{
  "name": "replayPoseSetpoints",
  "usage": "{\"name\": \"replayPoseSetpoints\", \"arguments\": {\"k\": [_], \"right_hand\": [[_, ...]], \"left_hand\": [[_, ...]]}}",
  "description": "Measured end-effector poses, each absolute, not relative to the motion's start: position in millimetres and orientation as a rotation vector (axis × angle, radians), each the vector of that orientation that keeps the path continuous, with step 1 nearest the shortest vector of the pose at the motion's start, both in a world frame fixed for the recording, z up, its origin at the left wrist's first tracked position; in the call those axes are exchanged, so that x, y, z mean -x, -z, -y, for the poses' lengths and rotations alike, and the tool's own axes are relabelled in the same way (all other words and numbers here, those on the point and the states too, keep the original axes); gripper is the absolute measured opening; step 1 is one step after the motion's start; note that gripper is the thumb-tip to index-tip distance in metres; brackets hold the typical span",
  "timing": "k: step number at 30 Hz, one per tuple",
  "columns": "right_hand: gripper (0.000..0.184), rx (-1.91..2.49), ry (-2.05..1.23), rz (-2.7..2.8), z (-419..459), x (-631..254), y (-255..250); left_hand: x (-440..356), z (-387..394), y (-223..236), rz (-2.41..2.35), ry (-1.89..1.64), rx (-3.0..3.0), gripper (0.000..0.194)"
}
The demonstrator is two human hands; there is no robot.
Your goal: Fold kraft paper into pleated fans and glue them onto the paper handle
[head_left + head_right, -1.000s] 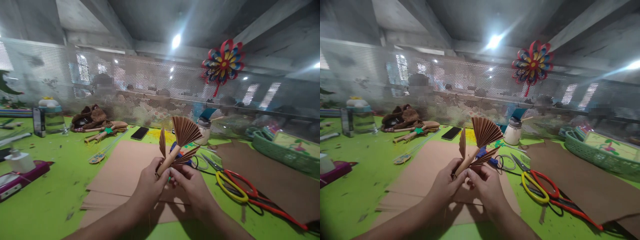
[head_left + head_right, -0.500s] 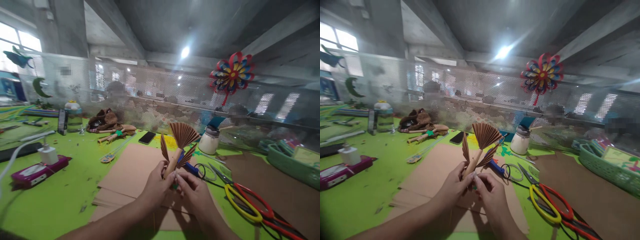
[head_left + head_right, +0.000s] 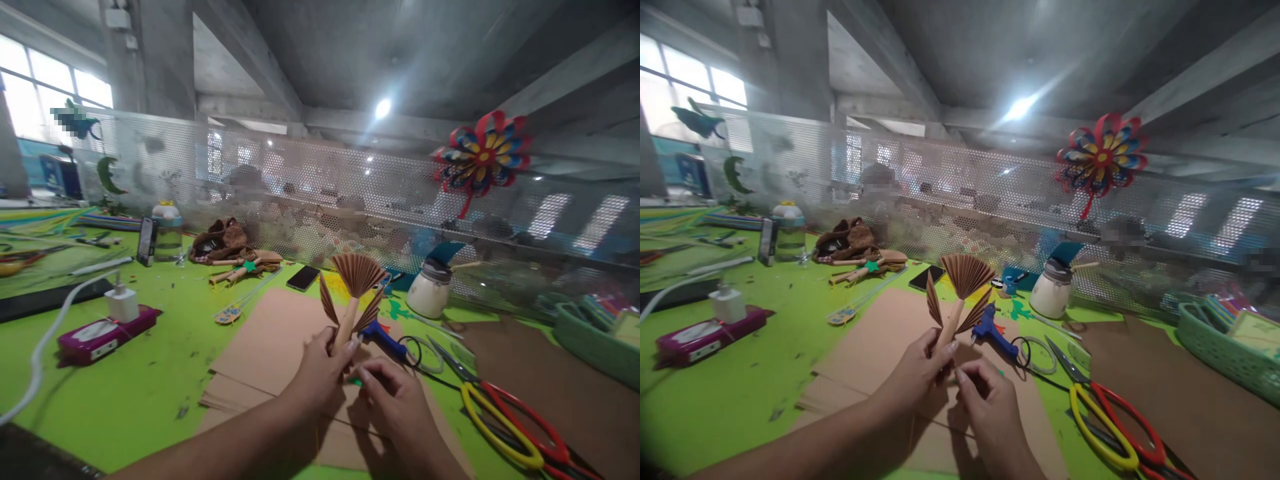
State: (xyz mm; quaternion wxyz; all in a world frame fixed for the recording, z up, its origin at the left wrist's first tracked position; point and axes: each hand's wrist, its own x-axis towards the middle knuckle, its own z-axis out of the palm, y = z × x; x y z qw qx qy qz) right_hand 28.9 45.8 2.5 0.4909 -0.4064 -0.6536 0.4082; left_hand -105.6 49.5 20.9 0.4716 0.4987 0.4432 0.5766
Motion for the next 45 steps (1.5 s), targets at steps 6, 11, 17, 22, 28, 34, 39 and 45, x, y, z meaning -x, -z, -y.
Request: {"name": "replayPoseSetpoints", "arguments": {"k": [6, 11, 17, 22, 28, 34, 39, 45], "right_hand": [[0.025, 0.966, -1.048, 1.654, -38, -21, -10], [0.014, 0.925, -1.002, 1.754, -33, -15, -9], [0.009, 0.981, -1.002, 1.778, -34, -7, 2], [0.012, 0.990, -1.144, 1.683, -31, -2, -2], [0.023, 0.836, -1.252, 1.714, -31, -6, -5], [0.018, 0.856, -1.316, 1.648, -33, -12, 0], [0.025, 0.870, -1.331, 1.606, -35, -14, 3], [0.041, 0.872, -1.484, 1.499, -33, -14, 2]], "left_hand": [[107, -55, -16, -1.008, -1.409, -1.084, 0.029], [103, -52, -12, -0.878, -1.352, -0.951, 0.034], [101, -44, -16, -0.832, -1.297, -0.883, 0.034], [101, -47, -11, -0.917, -1.305, -0.865, 0.031], [101, -42, -16, -0.852, -1.298, -0.911, 0.031], [103, -36, -23, -0.781, -1.249, -0.846, 0.030], [105, -43, -21, -0.836, -1.234, -0.841, 0.035], [102, -38, -24, -0.834, -1.149, -0.864, 0.034]]}}
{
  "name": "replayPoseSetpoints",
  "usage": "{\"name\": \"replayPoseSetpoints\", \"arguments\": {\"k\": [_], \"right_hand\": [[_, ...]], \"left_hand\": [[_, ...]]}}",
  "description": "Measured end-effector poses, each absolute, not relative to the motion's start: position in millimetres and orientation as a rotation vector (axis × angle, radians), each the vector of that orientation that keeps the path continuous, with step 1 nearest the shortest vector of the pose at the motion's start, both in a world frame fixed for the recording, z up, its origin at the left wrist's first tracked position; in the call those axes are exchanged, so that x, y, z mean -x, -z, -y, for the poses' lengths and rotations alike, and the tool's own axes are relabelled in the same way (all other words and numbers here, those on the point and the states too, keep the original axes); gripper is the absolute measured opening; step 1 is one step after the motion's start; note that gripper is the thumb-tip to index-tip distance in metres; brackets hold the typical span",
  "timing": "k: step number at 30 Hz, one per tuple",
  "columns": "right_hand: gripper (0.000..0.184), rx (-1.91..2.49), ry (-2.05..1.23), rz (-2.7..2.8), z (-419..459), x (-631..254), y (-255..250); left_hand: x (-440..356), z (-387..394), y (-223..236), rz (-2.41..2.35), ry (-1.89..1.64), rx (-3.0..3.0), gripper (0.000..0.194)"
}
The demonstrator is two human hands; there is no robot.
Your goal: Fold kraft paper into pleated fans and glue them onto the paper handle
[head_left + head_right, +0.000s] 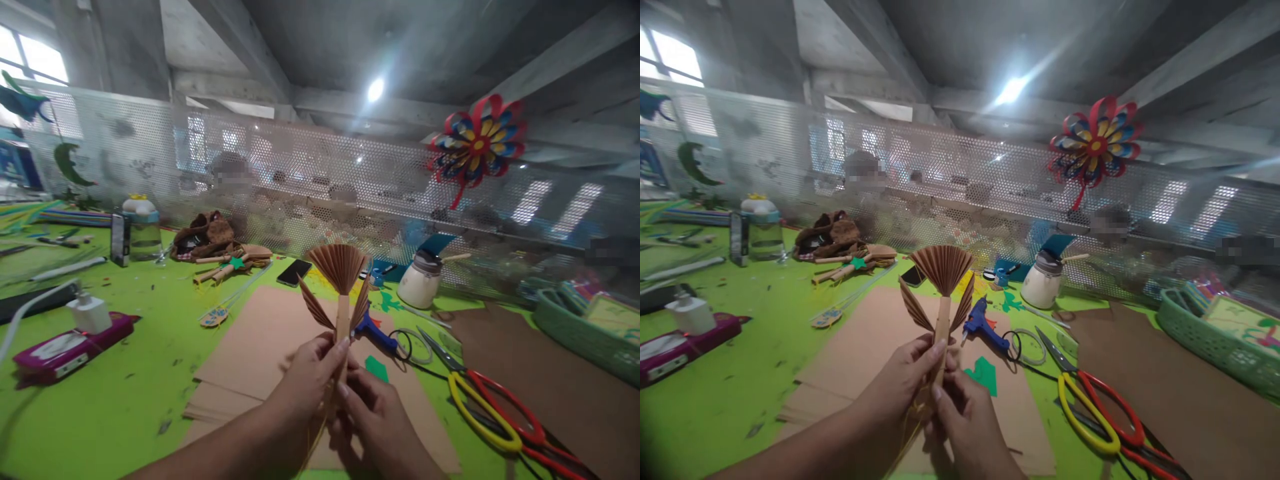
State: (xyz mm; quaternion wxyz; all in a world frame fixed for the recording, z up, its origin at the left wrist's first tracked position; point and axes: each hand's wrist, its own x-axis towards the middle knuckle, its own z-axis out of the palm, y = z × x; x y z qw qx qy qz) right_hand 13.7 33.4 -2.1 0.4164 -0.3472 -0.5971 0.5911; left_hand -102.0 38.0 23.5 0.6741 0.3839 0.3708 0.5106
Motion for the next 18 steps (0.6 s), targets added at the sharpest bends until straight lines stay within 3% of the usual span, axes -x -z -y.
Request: {"name": "replayPoseSetpoints", "arguments": {"k": [11, 15, 18], "right_hand": [[0.048, 0.961, -1.537, 1.373, -37, -17, 12], [0.043, 0.948, -1.590, 1.379, -37, -17, 14], [0.043, 0.987, -1.412, 1.499, -38, -20, 7]], "left_hand": [[109, -47, -25, -0.870, -1.192, -0.996, 0.031], [112, -55, -16, -0.877, -1.154, -1.006, 0.035], [115, -57, -14, -0.856, -1.149, -1.013, 0.035]]}}
